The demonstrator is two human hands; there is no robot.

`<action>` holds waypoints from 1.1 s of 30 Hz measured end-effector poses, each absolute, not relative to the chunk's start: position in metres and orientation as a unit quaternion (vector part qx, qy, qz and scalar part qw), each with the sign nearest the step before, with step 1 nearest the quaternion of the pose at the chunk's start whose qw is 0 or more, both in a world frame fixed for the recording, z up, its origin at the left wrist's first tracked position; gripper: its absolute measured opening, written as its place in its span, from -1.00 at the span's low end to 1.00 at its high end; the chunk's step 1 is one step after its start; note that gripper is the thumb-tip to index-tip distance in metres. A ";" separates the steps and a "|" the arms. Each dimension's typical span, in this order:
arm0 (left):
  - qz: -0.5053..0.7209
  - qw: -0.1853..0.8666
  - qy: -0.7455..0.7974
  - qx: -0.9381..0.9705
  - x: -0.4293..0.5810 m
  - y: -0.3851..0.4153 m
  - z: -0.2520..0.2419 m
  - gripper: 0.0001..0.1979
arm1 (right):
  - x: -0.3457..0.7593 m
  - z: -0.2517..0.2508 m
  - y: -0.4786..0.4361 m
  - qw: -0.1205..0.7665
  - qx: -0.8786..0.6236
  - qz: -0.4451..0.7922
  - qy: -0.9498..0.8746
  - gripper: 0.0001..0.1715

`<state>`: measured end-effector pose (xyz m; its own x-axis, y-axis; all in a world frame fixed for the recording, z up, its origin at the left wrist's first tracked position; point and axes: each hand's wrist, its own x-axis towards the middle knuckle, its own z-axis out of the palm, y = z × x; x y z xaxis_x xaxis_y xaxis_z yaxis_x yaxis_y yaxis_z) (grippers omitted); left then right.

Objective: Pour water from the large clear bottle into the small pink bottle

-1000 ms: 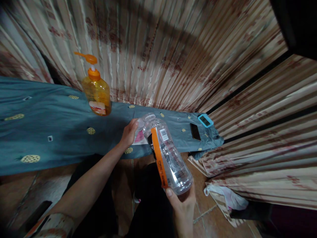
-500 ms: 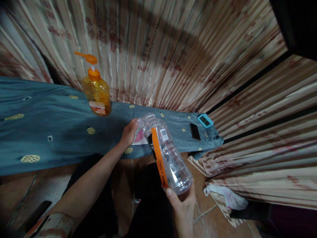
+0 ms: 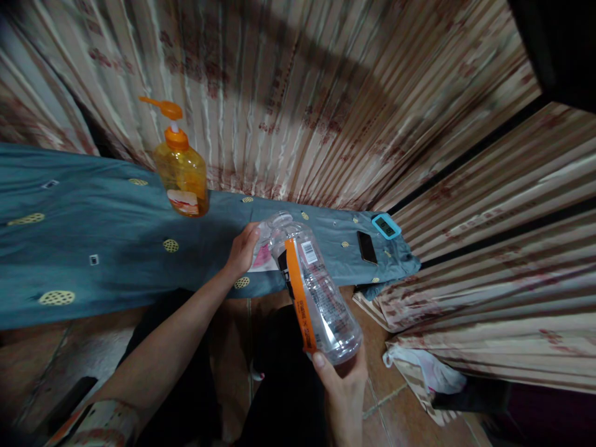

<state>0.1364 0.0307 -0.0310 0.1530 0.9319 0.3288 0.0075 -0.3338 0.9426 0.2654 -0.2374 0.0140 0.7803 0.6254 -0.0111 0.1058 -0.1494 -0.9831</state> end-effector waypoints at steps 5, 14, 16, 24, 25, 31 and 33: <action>0.532 0.438 0.375 0.620 0.136 0.031 -0.032 -0.56 | 0.266 0.013 -0.238 0.605 -0.726 0.210 -0.250 0.02; 0.525 0.432 0.384 0.624 0.136 0.031 -0.031 -0.62 | 0.264 0.019 -0.236 0.607 -0.714 0.234 -0.260 -0.04; 0.525 0.432 0.386 0.624 0.136 0.031 -0.031 -0.62 | 0.261 0.022 -0.235 0.613 -0.709 0.242 -0.252 -0.04; 0.521 0.438 0.395 0.617 0.136 0.030 -0.029 -0.67 | 0.250 0.036 -0.228 0.646 -0.686 0.257 -0.213 -0.04; 0.522 0.440 0.396 0.614 0.136 0.030 -0.029 -0.67 | 0.250 0.036 -0.228 0.651 -0.681 0.261 -0.211 -0.03; 0.509 0.439 0.398 0.624 0.136 0.029 -0.027 -0.65 | 0.253 0.033 -0.228 0.677 -0.647 0.283 -0.208 0.00; 0.508 0.437 0.400 0.626 0.136 0.029 -0.026 -0.65 | 0.254 0.033 -0.228 0.677 -0.642 0.291 -0.211 0.00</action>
<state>0.1356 0.0291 -0.0262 0.1652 0.9439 0.2858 0.0557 -0.2983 0.9529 0.2537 -0.2285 0.0329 0.7417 0.6651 -0.0869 -0.1228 0.0072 -0.9924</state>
